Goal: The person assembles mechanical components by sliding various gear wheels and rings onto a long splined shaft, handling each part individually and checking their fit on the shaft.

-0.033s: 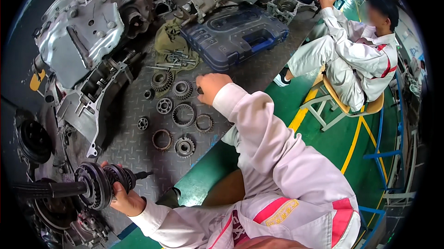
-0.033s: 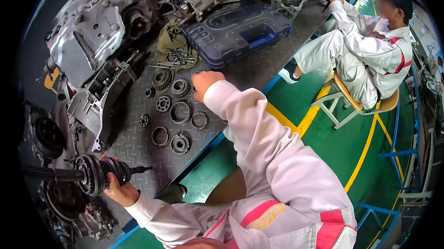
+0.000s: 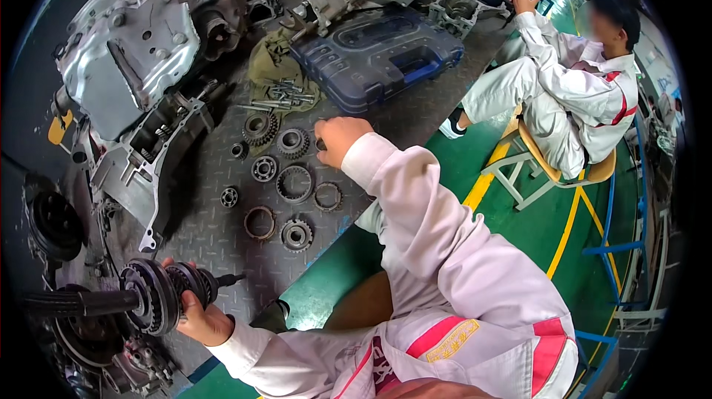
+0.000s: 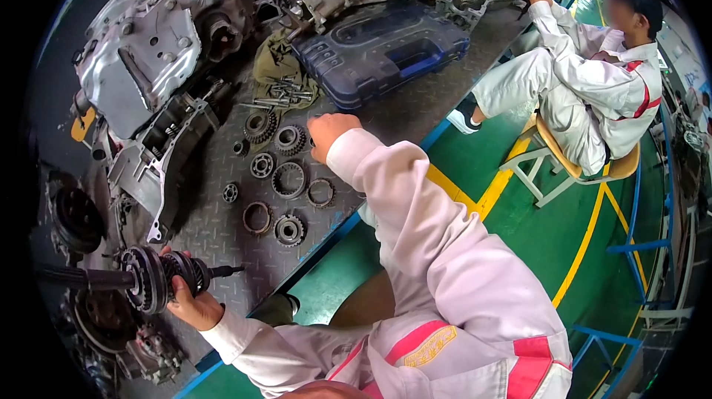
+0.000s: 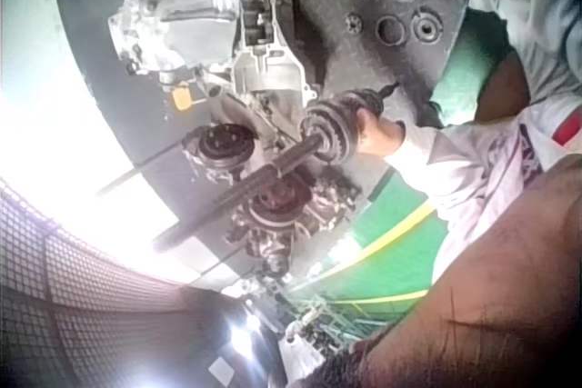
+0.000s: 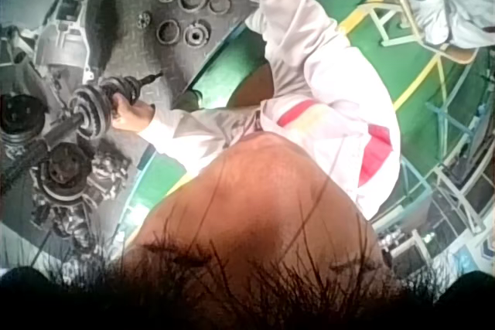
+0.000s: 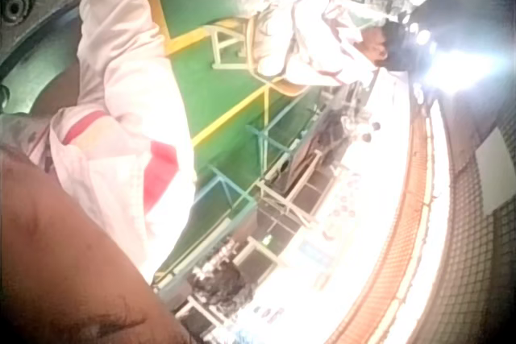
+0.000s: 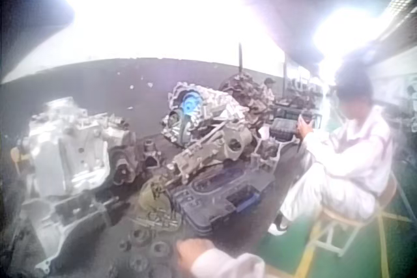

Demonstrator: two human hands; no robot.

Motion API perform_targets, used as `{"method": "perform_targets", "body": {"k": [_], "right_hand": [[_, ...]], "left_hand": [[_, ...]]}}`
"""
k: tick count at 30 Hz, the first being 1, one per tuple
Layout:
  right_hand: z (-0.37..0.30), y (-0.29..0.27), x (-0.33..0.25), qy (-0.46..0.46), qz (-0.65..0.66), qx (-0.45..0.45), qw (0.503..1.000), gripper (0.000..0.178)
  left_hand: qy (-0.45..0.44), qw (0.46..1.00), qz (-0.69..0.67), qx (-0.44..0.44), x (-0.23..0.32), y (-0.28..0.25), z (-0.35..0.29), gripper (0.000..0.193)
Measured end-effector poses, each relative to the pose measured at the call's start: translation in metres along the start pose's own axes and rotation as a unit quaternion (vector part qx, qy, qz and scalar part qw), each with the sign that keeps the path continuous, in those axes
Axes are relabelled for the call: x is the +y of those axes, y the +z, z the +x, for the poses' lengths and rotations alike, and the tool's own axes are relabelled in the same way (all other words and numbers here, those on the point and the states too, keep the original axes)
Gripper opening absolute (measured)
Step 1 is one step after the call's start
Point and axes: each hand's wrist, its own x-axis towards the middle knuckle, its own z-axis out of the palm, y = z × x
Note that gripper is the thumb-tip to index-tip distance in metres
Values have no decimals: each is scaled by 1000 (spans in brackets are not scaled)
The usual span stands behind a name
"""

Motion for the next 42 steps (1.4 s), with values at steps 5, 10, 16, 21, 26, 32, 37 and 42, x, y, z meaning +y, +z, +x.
{"method": "perform_targets", "body": {"k": [5, 10, 16, 21, 26, 32, 37, 42], "right_hand": [[0, 0, 0, 1, -12, -24, 1000, 36], [0, -1, 1, 4, -5, -19, 1000, 38], [-2, -2, 0, 2, -7, -16, 1000, 39], [0, -5, -7, -1, 1, -21, 1000, 39], [3, 3, -2, 6, 6, -5, 1000, 41], [9, 9, 1, 10, 32, -25, 999, 34], [21, 21, -7, 6, 26, -12, 1000, 31], [2, 4, -13, 35, 16, -14, 999, 24]], "left_hand": [[-4, 1000, 7, 3, 1, 0, 0, 62], [-4, 1000, 9, 5, 2, 2, -1, 64], [-3, 1000, 6, 6, 3, 3, -3, 64], [3, 1000, -2, 5, 3, 0, 1, 64], [-13, 1000, -1, -6, 2, -1, 3, 66], [31, 999, -9, -4, -16, -20, 3, 48], [73, 994, 30, 77, -24, -10, 11, 38], [216, 928, -274, -129, -53, -15, 37, 25]]}}
